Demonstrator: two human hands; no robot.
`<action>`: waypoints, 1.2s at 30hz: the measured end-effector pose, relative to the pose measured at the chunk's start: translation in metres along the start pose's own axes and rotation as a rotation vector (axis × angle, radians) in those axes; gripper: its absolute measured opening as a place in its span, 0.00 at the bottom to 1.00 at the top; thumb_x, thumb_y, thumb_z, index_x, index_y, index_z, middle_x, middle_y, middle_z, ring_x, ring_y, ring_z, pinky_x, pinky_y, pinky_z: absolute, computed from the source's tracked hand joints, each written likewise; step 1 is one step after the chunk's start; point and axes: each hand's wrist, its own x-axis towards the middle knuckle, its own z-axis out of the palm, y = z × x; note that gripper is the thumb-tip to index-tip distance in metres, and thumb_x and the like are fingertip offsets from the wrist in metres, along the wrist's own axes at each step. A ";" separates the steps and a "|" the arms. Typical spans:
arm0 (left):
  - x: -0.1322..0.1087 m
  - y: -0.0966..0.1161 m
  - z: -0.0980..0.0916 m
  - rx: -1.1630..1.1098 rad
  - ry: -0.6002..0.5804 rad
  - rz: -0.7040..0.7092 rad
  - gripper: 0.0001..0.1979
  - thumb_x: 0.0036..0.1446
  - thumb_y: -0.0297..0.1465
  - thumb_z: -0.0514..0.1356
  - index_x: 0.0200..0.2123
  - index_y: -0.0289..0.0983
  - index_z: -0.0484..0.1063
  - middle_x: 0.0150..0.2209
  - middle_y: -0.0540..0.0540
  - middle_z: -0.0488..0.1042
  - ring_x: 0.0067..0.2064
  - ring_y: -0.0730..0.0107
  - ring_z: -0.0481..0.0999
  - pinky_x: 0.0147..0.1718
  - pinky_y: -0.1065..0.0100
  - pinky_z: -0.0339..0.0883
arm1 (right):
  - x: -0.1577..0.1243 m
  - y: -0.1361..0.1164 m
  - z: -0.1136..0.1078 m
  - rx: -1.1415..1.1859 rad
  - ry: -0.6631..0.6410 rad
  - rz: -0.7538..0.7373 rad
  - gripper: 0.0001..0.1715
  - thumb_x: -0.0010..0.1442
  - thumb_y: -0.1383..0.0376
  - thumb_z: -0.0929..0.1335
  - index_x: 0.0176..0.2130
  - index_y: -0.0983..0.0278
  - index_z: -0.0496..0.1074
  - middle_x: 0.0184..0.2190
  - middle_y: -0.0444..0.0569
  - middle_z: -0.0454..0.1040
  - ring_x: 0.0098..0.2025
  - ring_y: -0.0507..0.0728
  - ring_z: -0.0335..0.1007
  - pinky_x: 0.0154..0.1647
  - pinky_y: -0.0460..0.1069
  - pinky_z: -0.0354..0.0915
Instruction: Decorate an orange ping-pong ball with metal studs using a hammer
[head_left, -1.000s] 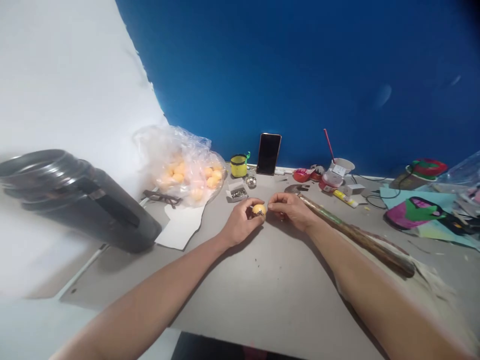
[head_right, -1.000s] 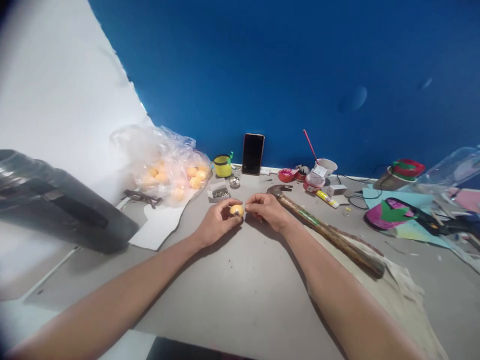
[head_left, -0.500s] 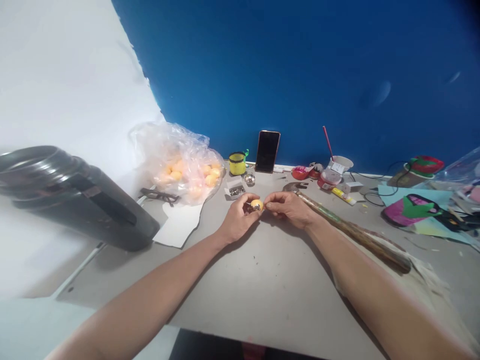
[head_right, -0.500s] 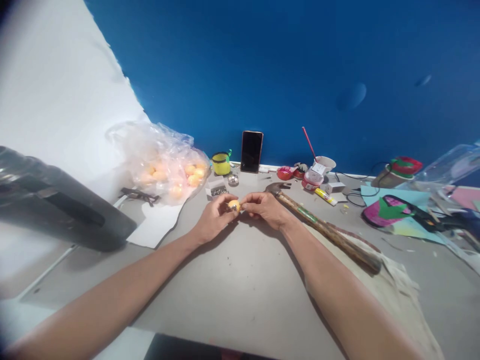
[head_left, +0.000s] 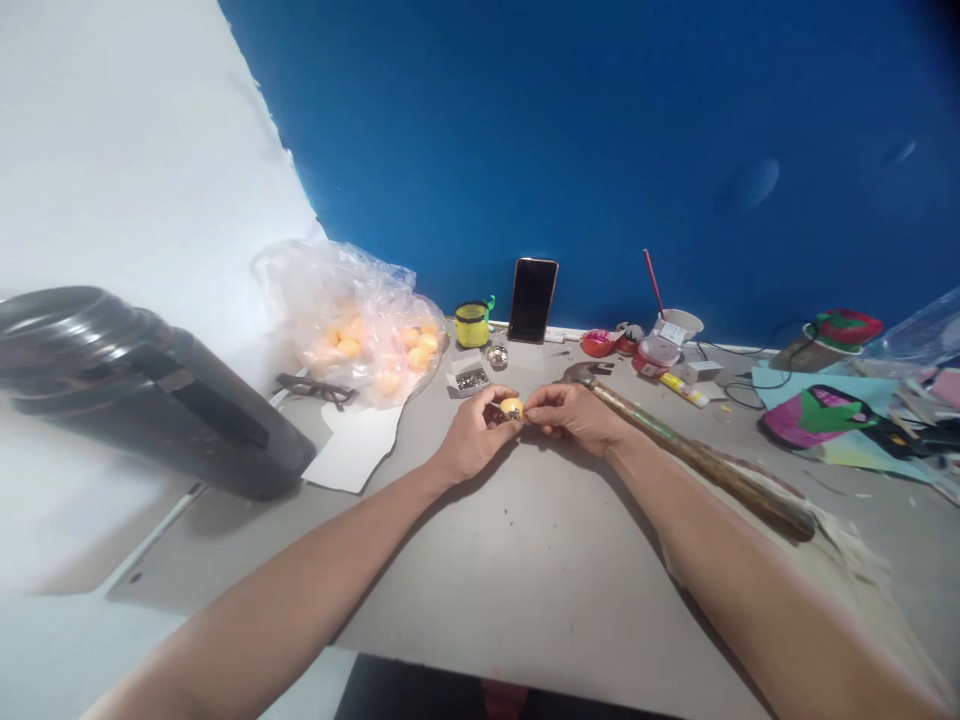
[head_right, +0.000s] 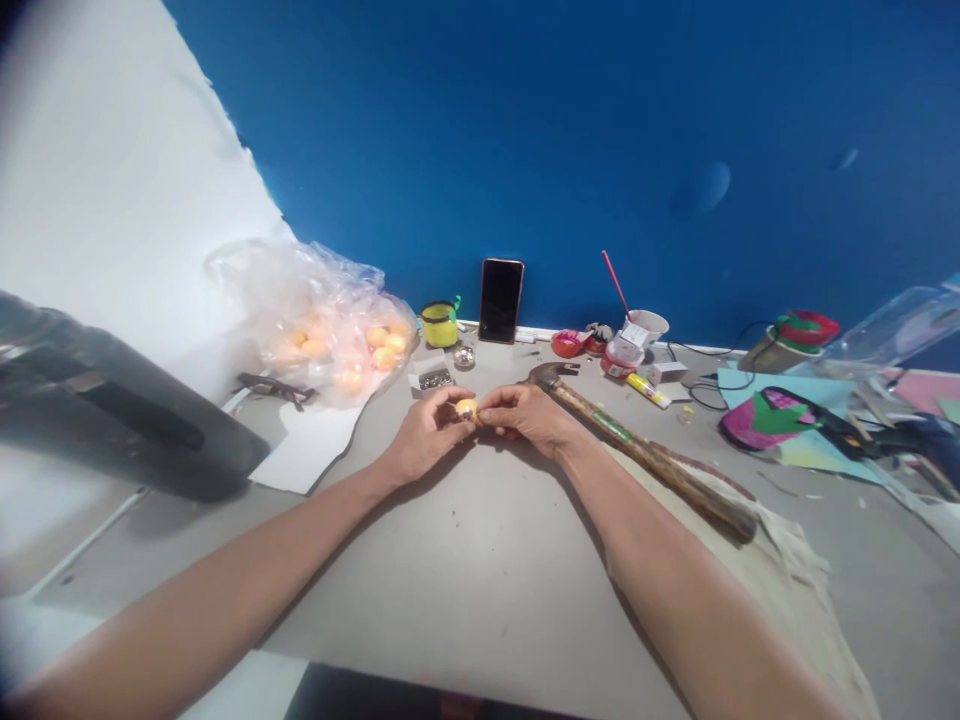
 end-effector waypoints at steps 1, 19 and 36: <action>0.000 -0.001 0.000 -0.004 -0.003 -0.001 0.18 0.55 0.34 0.67 0.48 0.36 0.73 0.45 0.44 0.79 0.39 0.65 0.78 0.39 0.64 0.73 | 0.000 0.000 0.000 0.000 0.001 0.001 0.18 0.41 0.58 0.82 0.30 0.66 0.81 0.25 0.47 0.76 0.23 0.48 0.62 0.22 0.45 0.54; 0.002 -0.002 -0.001 -0.102 -0.020 -0.054 0.18 0.51 0.35 0.69 0.44 0.36 0.74 0.34 0.47 0.78 0.33 0.65 0.77 0.34 0.64 0.71 | 0.001 0.001 0.003 -0.072 0.028 -0.036 0.20 0.41 0.57 0.82 0.30 0.67 0.80 0.20 0.45 0.73 0.22 0.49 0.63 0.23 0.45 0.55; 0.003 -0.004 0.000 -0.116 0.005 -0.058 0.16 0.49 0.33 0.69 0.41 0.38 0.73 0.31 0.49 0.77 0.31 0.65 0.77 0.32 0.64 0.72 | 0.000 0.000 0.005 -0.092 0.037 -0.040 0.19 0.41 0.58 0.81 0.30 0.67 0.80 0.21 0.45 0.73 0.23 0.49 0.63 0.24 0.46 0.57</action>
